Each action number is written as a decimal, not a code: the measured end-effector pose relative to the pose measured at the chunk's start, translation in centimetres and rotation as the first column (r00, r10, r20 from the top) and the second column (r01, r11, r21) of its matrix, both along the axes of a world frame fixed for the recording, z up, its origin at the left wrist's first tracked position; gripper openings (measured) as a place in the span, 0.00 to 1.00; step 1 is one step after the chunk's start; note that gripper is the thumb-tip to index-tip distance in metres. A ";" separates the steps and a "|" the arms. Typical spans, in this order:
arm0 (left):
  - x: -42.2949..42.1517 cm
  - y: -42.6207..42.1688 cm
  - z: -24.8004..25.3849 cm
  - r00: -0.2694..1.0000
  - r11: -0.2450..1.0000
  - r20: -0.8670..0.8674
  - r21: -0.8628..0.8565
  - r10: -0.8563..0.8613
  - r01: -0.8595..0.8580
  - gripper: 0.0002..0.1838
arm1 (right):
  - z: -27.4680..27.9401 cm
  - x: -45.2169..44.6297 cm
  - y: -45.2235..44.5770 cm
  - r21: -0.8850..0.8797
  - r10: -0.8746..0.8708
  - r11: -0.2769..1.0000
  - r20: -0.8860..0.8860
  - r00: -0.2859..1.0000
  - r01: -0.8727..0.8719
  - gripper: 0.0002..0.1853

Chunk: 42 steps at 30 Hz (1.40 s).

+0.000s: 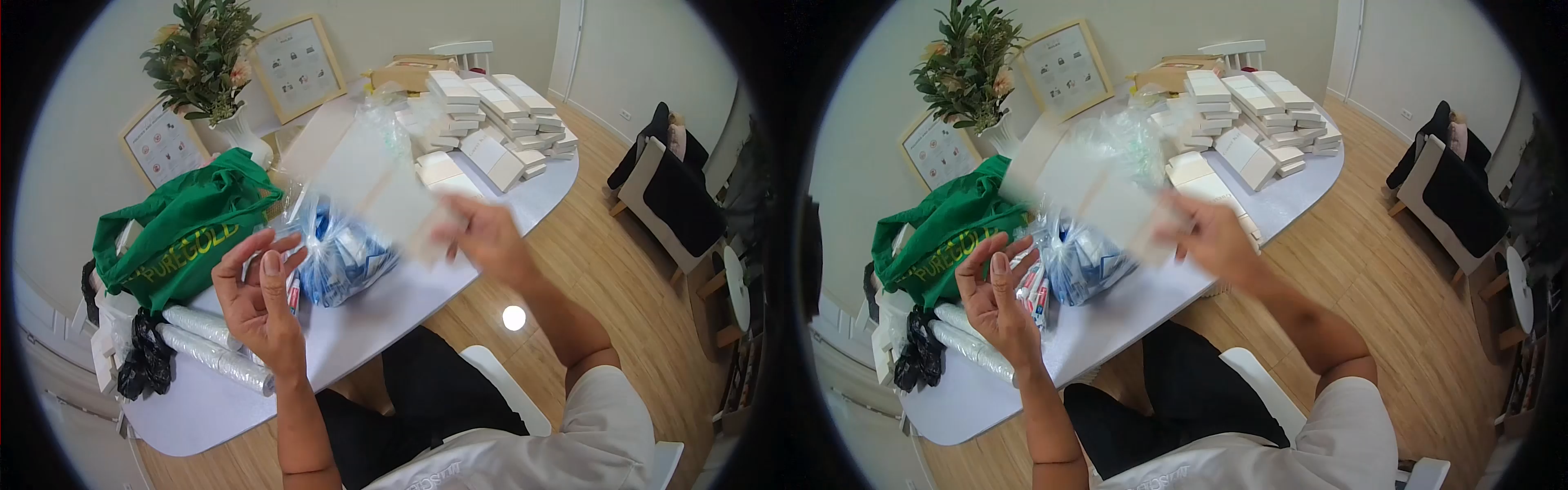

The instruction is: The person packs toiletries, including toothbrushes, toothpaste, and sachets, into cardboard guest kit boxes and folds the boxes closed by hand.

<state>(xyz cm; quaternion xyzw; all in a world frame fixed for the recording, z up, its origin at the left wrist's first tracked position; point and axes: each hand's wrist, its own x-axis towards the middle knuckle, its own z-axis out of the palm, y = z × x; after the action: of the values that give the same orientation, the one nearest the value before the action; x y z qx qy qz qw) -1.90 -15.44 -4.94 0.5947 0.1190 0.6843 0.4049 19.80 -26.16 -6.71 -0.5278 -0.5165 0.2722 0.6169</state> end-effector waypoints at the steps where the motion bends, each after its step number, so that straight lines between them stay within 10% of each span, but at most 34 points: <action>1: 0.3 -0.2 0.4 0.999 1.000 -0.033 0.009 -0.020 0.021 0.10 | 1.0 2.5 0.8 0.022 -0.147 0.989 0.060 0.987 0.146 0.22; 5: -0.4 1.9 -1.3 0.958 0.962 -0.169 0.189 0.232 -0.199 0.12 | 5.0 13.3 4.7 0.176 -0.634 0.768 0.065 0.771 0.616 0.26; 9: -0.3 1.7 -1.9 0.941 0.947 -0.198 0.225 0.275 -0.230 0.11 | 6.4 21.6 8.8 0.121 -0.686 0.723 0.005 0.728 0.680 0.25; 15: -0.7 1.9 -2.5 0.886 0.898 -0.280 0.354 0.369 -0.262 0.10 | 5.8 24.7 10.4 -0.152 -0.704 0.587 0.390 0.594 0.795 0.21; 17: -0.8 1.7 -2.4 0.885 0.907 -0.300 0.338 0.356 -0.251 0.11 | 4.6 24.2 10.0 0.371 -0.630 0.321 0.771 -0.096 0.871 0.18; 21: -0.5 1.8 -2.4 0.898 0.900 -0.249 0.342 0.363 -0.269 0.11 | 5.2 17.0 7.3 0.414 -0.695 0.399 0.719 -0.025 0.818 0.17; 23: -0.4 1.6 -2.3 0.916 0.914 -0.228 0.319 0.332 -0.251 0.11 | 5.1 14.0 6.1 -0.065 -0.280 0.713 0.887 0.368 0.698 0.21; 26: -0.4 1.6 -2.4 0.888 0.888 -0.261 0.375 0.377 -0.267 0.11 | 2.4 12.9 5.6 -0.253 -0.100 0.789 0.846 0.523 0.560 0.27; 30: -0.6 1.7 -2.3 0.871 0.882 -0.289 0.382 0.397 -0.275 0.10 | 0.4 9.7 5.9 -0.354 0.020 0.733 0.865 0.501 0.581 0.47; 42: -0.1 1.3 -2.8 0.870 0.893 -0.331 0.390 0.364 -0.225 0.10 | 1.6 8.4 4.5 -0.364 0.033 0.758 0.850 0.525 0.542 0.43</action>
<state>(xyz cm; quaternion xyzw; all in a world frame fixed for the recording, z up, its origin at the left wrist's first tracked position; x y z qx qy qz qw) -1.97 -14.12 -7.75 0.7555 0.1693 0.6142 0.1531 28.20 -21.62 -5.16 -0.8289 -0.5391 0.0429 0.1431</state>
